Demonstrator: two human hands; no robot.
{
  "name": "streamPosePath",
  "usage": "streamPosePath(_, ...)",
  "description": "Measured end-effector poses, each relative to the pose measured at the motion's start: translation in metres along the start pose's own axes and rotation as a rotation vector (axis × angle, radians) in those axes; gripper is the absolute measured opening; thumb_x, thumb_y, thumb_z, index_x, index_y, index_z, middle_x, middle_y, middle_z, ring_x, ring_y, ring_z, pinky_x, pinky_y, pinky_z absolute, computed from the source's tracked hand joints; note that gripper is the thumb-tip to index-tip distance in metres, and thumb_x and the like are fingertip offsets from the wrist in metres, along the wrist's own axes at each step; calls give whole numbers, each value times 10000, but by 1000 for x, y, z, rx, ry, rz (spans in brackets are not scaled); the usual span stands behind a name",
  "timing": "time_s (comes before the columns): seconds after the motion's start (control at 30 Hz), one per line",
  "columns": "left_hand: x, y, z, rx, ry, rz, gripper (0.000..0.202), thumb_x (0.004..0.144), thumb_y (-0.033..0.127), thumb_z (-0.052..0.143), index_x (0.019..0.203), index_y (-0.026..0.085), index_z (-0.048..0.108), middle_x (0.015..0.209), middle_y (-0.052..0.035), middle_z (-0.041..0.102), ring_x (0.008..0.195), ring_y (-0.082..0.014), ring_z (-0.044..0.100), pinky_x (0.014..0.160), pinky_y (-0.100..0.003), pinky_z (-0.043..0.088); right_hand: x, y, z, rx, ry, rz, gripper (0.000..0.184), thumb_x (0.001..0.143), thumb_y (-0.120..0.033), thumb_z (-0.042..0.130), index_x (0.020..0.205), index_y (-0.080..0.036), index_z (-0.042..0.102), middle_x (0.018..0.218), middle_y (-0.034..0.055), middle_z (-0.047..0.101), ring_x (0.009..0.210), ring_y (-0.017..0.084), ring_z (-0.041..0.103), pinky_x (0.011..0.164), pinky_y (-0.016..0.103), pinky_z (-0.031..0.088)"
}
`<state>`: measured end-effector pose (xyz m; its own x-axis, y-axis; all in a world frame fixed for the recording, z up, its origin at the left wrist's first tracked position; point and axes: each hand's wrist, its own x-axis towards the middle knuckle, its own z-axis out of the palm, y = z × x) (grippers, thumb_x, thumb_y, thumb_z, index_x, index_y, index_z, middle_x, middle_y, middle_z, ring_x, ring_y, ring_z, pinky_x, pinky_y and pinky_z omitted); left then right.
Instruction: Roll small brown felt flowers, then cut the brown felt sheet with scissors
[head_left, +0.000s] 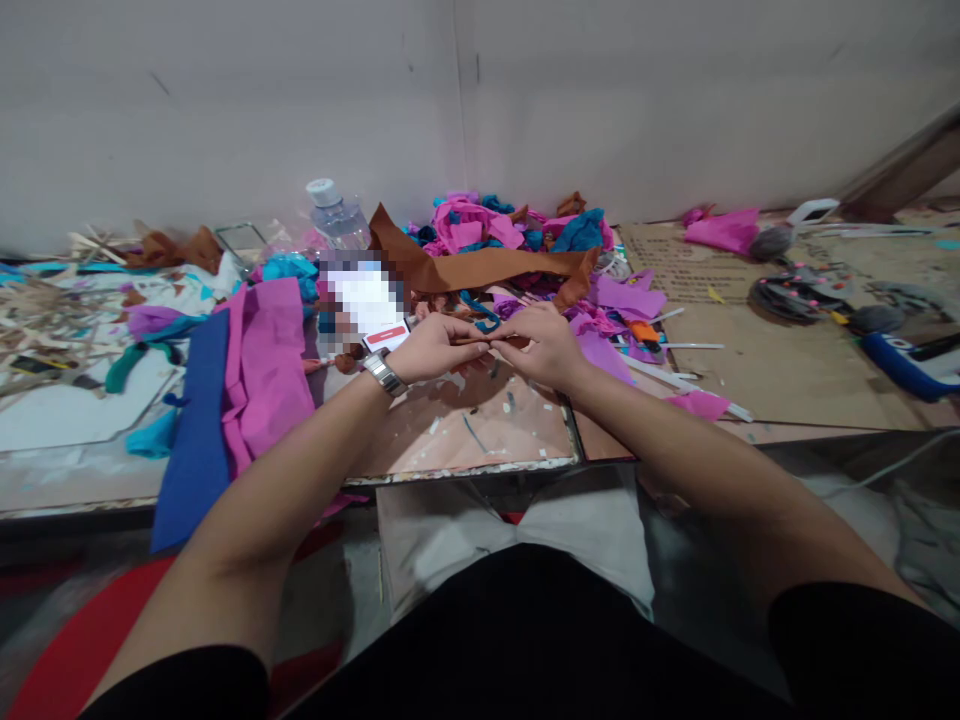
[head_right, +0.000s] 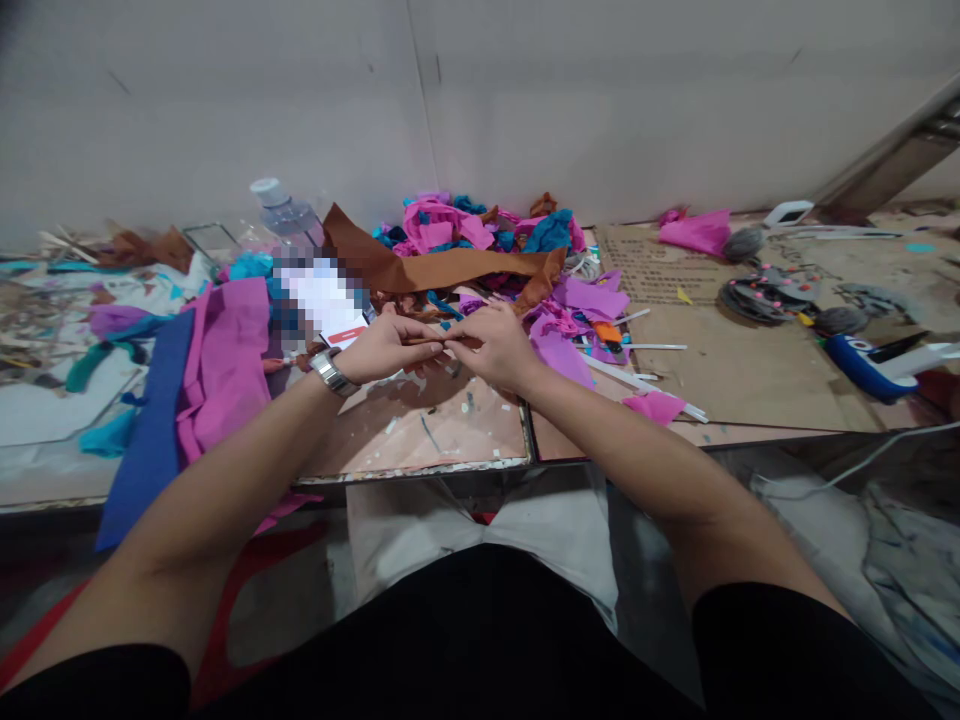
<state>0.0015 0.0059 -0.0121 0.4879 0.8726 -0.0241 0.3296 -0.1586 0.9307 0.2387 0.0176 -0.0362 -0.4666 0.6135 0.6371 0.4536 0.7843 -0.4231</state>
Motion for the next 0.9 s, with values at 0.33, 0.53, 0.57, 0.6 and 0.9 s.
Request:
streamPosePath(0.33,1,4,-1,-177,-25,-56,387,820,512,902,920,144,835,905,-145,853,708,-199,810,595,-260,649,0,-2,-2,-63,-65,-67,159,1001,-302,677,1038,-292,831,994,24,871,970,265,747,1032,501,382)
streamPosePath(0.53,2,4,-3,-335,-46,-158,359,753,425,952,942,139,844,948,-160,853,742,-210,813,605,-267,644,-1,-4,-4,-89,-56,-111,154,1020,-310,676,1035,-295,829,1011,20,868,974,251,748,1042,504,364)
streamPosePath(0.57,2,3,-3,-366,-49,-175,359,734,407,963,945,140,849,941,-161,852,741,-213,812,608,-274,646,0,-4,-5,-93,-63,-113,158,1024,-317,673,1040,-296,829,1017,24,867,977,252,746,1042,507,363)
streamPosePath(0.6,2,3,-4,-391,-50,-187,356,717,390,973,945,144,854,931,-159,851,740,-215,810,612,-277,647,0,-4,-5,-99,-70,-112,164,1029,-324,667,1043,-299,828,1021,28,865,980,253,743,1042,510,362)
streamPosePath(0.9,3,-1,-3,-312,-47,-114,437,792,585,897,893,163,842,876,-153,841,756,-244,817,582,-302,634,0,-7,-4,-113,-88,-96,169,1035,-311,645,1043,-307,814,1041,14,864,992,260,728,1063,518,350)
